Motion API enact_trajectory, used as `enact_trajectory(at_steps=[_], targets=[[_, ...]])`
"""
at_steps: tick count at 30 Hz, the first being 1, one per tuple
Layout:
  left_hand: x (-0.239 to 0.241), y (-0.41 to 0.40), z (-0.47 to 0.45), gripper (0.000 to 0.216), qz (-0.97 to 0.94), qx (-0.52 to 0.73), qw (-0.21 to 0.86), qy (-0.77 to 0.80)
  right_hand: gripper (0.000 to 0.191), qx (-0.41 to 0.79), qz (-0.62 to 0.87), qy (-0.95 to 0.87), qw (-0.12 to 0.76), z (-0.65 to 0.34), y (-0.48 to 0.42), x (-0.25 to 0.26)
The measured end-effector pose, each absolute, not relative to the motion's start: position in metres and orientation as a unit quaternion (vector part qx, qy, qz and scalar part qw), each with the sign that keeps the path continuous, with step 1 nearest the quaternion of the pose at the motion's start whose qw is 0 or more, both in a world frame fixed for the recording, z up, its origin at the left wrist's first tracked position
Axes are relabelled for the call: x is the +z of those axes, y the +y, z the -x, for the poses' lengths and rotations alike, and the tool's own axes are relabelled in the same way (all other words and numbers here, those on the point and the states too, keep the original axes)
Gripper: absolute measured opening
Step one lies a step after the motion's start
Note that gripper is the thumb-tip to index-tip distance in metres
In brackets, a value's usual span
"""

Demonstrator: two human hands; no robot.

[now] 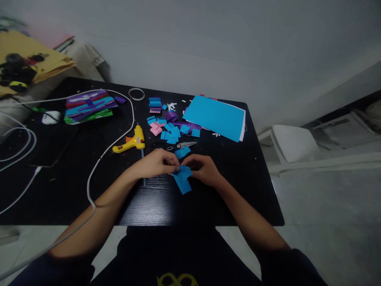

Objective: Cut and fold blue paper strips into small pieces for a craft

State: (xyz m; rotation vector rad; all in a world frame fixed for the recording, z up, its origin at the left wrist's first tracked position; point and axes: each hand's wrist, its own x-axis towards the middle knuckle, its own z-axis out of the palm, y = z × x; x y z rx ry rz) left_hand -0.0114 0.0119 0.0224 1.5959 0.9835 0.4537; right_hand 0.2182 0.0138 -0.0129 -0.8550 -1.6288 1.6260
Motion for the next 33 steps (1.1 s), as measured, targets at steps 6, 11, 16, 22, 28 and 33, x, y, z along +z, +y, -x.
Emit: enact_trajectory(at_steps=[6, 11, 16, 22, 28, 33], targets=[[0.0186, 0.0117, 0.0120, 0.014, -0.688, 0.183, 0.562, 0.421, 0.033, 0.623, 0.316, -0.634, 0.332, -0.2177, 0.0137, -0.0141], [0.0205, 0.0110, 0.0112, 0.014, -0.700, 0.177, 0.547, 0.424, 0.030, 0.612, 0.323, -0.645, 0.323, -0.2186, 0.0132, -0.0138], [0.0210, 0.0108, 0.0120, 0.017, -0.702, 0.161, 0.551, 0.422, 0.029, 0.609, 0.325, -0.651, 0.317, -0.2185, 0.0117, -0.0134], [0.0213, 0.0100, 0.0122, 0.016, -0.720, 0.153, 0.537, 0.411, 0.023, 0.595, 0.308, -0.666, 0.327, -0.2175, 0.0118, -0.0136], [0.0214, 0.0090, 0.0100, 0.016, -0.729, 0.155, 0.540, 0.392, 0.020, 0.586, 0.281, -0.674, 0.351, -0.2167, 0.0118, -0.0152], [0.0214, 0.0092, 0.0084, 0.020, -0.737, 0.155, 0.541, 0.374, 0.018, 0.583, 0.284, -0.683, 0.336, -0.2168, 0.0103, -0.0144]])
